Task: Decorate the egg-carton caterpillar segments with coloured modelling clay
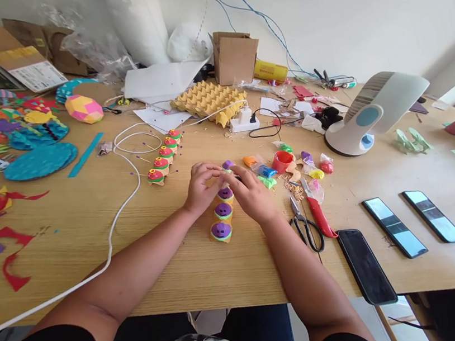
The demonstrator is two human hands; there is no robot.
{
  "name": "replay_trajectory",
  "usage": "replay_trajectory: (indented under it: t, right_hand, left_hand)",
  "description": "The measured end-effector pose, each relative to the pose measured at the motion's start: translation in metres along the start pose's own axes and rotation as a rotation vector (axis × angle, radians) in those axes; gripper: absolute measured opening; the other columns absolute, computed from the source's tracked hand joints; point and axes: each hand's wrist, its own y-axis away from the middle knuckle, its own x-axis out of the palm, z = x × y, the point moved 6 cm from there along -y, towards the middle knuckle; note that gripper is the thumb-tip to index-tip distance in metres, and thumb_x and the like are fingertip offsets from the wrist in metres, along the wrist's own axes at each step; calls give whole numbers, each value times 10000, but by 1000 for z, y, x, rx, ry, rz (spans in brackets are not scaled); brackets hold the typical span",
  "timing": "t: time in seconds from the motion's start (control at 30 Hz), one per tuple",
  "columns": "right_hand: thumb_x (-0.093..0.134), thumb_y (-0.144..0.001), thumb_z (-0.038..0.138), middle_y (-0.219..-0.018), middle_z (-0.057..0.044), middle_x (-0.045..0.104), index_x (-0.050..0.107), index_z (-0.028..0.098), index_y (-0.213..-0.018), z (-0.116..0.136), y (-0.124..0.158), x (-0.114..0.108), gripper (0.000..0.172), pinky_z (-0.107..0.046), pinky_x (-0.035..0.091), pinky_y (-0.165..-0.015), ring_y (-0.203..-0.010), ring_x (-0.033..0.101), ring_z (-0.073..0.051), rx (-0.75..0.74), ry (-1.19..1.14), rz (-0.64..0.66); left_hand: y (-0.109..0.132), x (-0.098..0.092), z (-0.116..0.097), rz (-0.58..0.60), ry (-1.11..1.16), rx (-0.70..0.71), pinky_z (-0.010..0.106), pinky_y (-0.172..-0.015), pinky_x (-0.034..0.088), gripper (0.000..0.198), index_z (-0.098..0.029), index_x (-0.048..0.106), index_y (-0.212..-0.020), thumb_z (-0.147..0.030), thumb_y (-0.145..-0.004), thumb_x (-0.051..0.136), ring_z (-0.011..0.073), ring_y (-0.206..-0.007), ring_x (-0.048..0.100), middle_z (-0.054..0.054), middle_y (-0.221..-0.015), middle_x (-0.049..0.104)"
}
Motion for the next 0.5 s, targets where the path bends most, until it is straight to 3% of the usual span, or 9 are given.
replay_trajectory:
  t: [0.2, 0.37, 0.5]
  right_hand:
    - [510, -987, 151, -1443, -112, 558, 417, 352, -1545, 3, 0, 0, 600, -439, 554, -1042, -1286, 597, -263, -27, 0, -17]
    - [577, -981, 361, -1365, -176, 607, 300, 229, -1600, -5, -3, 7, 691, -516, 538, -1030, -1267, 598, -334, 99, -11, 2]
    - [566, -977, 454, -1226, -177, 668, 442, 199, -1505, -11, -3, 13, 599, -521, 552, -968, -1147, 646, -349, 148, -22, 41]
  left_hand:
    - [0, 0, -3, 25, 7, 21, 434, -1035, 448, 222, -245, 737, -855, -410, -957, 629, 218, -1059, 580, 36, -973, 716]
    - [0, -1, -8, -11, 15, 20, 434, -1012, 460, 212, -231, 731, -837, -342, -969, 607, 216, -1028, 582, 44, -950, 717]
    - [1, 1, -11, 17, 43, 29, 427, -1022, 468, 217, -229, 711, -819, -333, -969, 594, 219, -1064, 573, 46, -968, 713]
